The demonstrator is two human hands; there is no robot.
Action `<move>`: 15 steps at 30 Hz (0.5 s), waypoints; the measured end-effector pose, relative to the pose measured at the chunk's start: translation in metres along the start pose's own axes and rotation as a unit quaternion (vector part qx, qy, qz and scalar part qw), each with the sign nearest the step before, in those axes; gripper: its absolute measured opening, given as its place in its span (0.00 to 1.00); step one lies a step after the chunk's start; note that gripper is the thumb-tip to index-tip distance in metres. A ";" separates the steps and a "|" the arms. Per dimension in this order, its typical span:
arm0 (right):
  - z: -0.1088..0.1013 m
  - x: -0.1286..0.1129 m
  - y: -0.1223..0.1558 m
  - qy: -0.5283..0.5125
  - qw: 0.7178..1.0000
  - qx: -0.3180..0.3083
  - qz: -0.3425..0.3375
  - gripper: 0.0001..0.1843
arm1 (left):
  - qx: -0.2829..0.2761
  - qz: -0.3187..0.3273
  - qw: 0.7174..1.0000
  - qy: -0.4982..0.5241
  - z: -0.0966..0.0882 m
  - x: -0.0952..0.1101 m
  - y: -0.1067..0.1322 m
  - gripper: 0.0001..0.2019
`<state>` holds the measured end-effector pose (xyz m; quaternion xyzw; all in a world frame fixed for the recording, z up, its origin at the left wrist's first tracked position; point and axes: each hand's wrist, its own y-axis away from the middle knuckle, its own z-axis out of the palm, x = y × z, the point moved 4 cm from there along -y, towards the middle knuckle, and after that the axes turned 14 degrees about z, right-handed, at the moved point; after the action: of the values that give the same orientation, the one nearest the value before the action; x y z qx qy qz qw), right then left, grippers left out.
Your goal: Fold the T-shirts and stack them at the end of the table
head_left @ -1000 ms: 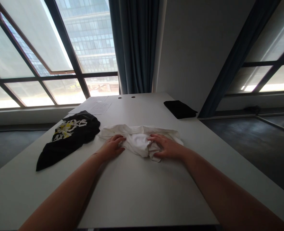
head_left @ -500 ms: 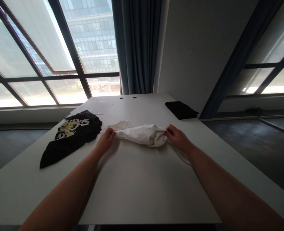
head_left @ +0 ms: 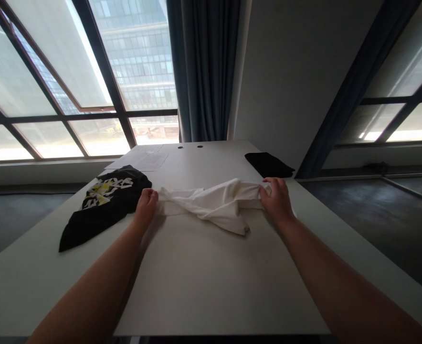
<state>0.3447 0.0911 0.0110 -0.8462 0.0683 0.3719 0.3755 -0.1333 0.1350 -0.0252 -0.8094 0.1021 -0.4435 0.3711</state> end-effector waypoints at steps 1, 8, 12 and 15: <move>0.001 -0.010 0.006 0.002 0.999 -0.014 -0.031 0.13 | -0.027 0.044 0.998 -0.022 0.003 0.011 0.002 0.09; 0.032 -0.065 0.070 0.016 0.898 -0.372 -0.235 0.22 | -0.358 0.312 0.867 -0.150 0.049 0.079 0.045 0.18; 0.042 -0.060 0.071 0.049 0.898 -0.388 -0.203 0.10 | -0.386 0.280 0.861 -0.178 0.063 0.074 0.051 0.10; 0.037 -0.055 0.060 0.000 0.909 -0.387 -0.158 0.11 | -0.375 0.254 0.884 -0.112 0.060 0.071 0.044 0.13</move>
<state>0.2601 0.0652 -0.0030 -0.9248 -0.2151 0.3053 0.0724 -0.0366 0.0999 -0.0300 -0.8791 0.4202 -0.1688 0.1486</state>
